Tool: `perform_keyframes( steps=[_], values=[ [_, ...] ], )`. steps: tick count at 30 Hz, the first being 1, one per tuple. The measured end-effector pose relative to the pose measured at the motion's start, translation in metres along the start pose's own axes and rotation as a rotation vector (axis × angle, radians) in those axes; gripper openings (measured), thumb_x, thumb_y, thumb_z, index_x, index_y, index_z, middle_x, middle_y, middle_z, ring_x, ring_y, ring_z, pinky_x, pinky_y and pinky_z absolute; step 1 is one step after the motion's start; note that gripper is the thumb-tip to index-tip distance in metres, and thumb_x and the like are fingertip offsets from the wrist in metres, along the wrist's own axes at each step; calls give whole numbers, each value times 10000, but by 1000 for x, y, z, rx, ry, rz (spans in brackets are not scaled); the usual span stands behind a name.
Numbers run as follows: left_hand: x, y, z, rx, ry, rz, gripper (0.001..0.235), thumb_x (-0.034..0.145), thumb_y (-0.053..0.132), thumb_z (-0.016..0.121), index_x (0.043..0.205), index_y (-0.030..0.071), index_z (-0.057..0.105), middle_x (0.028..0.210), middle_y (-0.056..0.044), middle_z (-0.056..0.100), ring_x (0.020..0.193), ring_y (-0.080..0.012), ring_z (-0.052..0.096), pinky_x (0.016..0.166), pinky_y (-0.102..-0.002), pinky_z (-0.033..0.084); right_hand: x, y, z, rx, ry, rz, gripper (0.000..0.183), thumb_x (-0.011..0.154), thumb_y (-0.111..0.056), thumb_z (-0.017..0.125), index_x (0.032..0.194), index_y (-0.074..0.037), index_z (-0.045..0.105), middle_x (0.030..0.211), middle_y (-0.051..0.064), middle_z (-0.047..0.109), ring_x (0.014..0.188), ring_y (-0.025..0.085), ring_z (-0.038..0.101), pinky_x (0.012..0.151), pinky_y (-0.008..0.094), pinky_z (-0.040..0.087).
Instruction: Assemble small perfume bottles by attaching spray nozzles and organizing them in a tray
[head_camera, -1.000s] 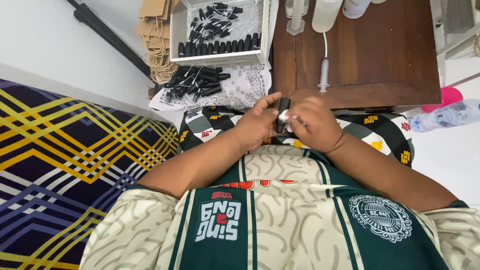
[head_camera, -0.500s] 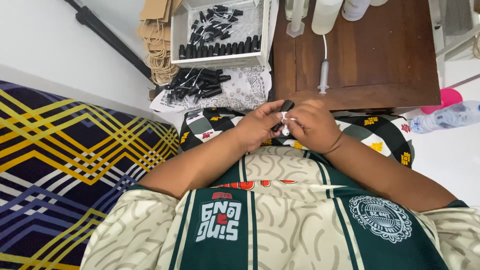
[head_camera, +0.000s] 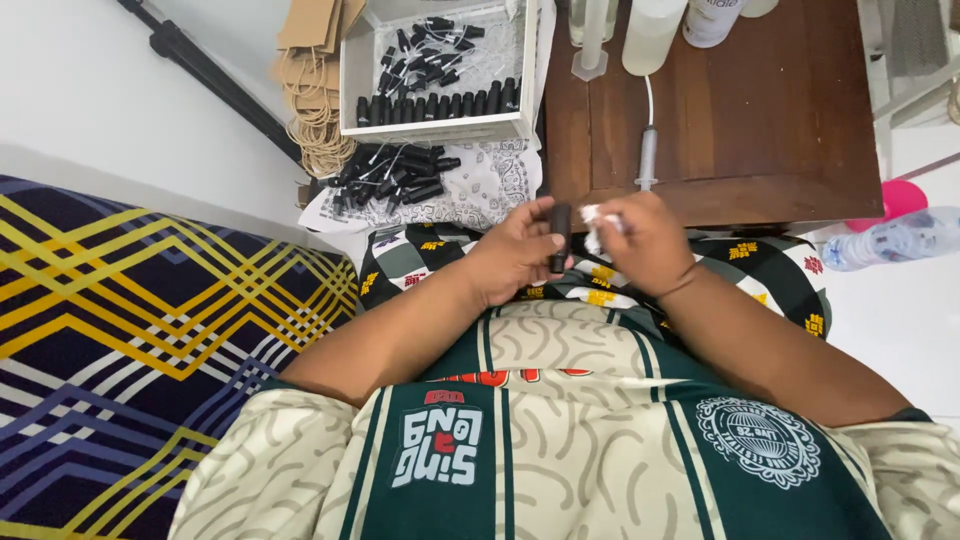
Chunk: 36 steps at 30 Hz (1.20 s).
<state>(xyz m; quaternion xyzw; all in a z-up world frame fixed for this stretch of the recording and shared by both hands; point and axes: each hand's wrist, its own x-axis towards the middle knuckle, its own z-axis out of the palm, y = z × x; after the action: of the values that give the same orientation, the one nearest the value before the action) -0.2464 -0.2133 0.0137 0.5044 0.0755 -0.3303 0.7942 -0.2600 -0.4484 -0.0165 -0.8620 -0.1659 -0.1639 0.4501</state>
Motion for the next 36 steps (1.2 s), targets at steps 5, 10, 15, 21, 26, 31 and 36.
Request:
perform_keyframes(
  steps=[5,10,15,21,26,31,36],
  values=[
    [4,69,-8,87,174,87,582,935,10,681,1458,106,445,1168,-183,575,831,-320,741,681,-392,695,-4,28,6,307,88,570,128,979,-171,692,1098,-130,718,819,21,646,771,149,596,669,302,440],
    [18,116,-25,247,613,319,301,835,45,731,1070,62,544,700,-50,528,493,-141,576,436,-212,459,10,23,6,598,152,747,77,961,-104,666,1035,-89,683,649,-36,536,559,42,501,528,164,358],
    [100,125,-116,671,776,353,320,784,210,768,1046,162,591,742,4,638,607,-129,664,604,-292,536,12,54,22,655,186,777,58,947,-95,688,1002,-77,680,631,-9,550,508,52,516,493,179,357],
    [177,134,-151,1113,743,198,447,915,346,711,1319,194,595,1139,-34,738,1128,-220,701,979,-366,569,23,62,34,689,133,794,64,930,-100,703,988,-71,698,621,0,550,503,55,514,484,170,369],
    [222,134,-164,1371,708,24,414,986,377,577,1364,208,595,1176,-47,717,1123,-233,703,930,-414,607,32,57,33,697,119,835,77,919,-93,697,988,-59,697,622,-4,542,521,42,483,499,164,352],
    [238,129,-161,1458,632,-39,407,967,355,585,1310,150,665,1189,-120,724,1164,-312,687,964,-482,574,35,66,38,702,79,865,74,927,-104,693,990,-65,689,648,-18,535,554,36,469,511,165,345],
    [193,156,-93,1508,536,-211,370,906,252,560,1139,17,727,1077,-197,732,1081,-363,706,903,-478,586,37,70,35,692,85,872,77,931,-102,703,993,-56,695,659,-1,555,549,48,500,492,163,371]
  ],
)
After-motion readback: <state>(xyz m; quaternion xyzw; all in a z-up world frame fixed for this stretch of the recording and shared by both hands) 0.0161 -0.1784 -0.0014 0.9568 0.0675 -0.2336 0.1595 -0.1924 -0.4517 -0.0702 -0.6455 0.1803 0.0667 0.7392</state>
